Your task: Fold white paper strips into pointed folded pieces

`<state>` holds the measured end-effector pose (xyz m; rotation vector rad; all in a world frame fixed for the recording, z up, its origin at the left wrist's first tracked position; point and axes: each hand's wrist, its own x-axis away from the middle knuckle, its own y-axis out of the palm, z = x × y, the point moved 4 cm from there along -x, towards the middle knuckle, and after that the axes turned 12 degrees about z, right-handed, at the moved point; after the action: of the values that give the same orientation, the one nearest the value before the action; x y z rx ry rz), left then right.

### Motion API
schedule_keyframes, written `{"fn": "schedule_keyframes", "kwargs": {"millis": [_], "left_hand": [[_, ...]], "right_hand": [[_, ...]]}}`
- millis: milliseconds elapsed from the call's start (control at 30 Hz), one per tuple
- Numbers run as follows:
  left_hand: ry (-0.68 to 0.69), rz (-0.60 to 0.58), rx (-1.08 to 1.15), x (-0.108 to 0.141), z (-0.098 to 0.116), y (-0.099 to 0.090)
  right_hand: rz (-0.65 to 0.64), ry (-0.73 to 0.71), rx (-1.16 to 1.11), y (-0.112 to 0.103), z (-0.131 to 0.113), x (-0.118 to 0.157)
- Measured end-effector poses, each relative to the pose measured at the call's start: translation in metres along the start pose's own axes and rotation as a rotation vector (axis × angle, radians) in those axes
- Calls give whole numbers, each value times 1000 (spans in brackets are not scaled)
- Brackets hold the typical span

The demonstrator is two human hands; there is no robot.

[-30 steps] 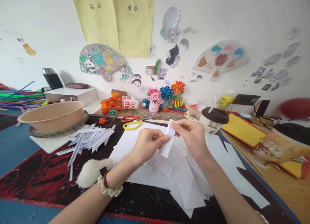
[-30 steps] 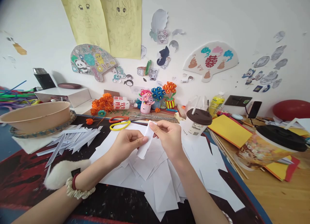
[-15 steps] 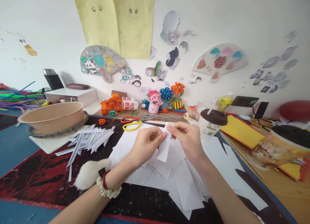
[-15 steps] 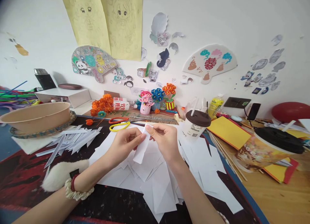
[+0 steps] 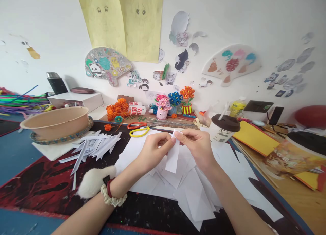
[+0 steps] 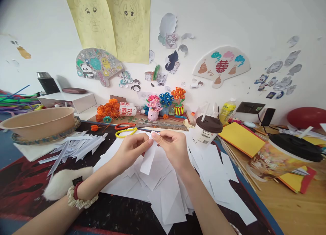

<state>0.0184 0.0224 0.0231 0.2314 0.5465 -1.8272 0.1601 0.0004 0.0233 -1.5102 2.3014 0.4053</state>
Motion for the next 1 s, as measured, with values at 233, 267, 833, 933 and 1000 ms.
{"fn": "schedule_keyframes", "kwargs": {"millis": [233,267,833,933,1000], "left_hand": [[-23,24,85,-1,-2,-2],[-22,30,96,-1,-1,-3],[162,128,-232,3,12,-8],[183,125,-288,2,13,-9],[189,134,-301,1,14,-10]], "right_hand": [[-27,43,-44,3,1,1],[-36,51,-50,4,0,1],[-116,118,-110,8,0,2],[-133,125,-104,7,0,2],[-154,137,-104,7,1,2]]}}
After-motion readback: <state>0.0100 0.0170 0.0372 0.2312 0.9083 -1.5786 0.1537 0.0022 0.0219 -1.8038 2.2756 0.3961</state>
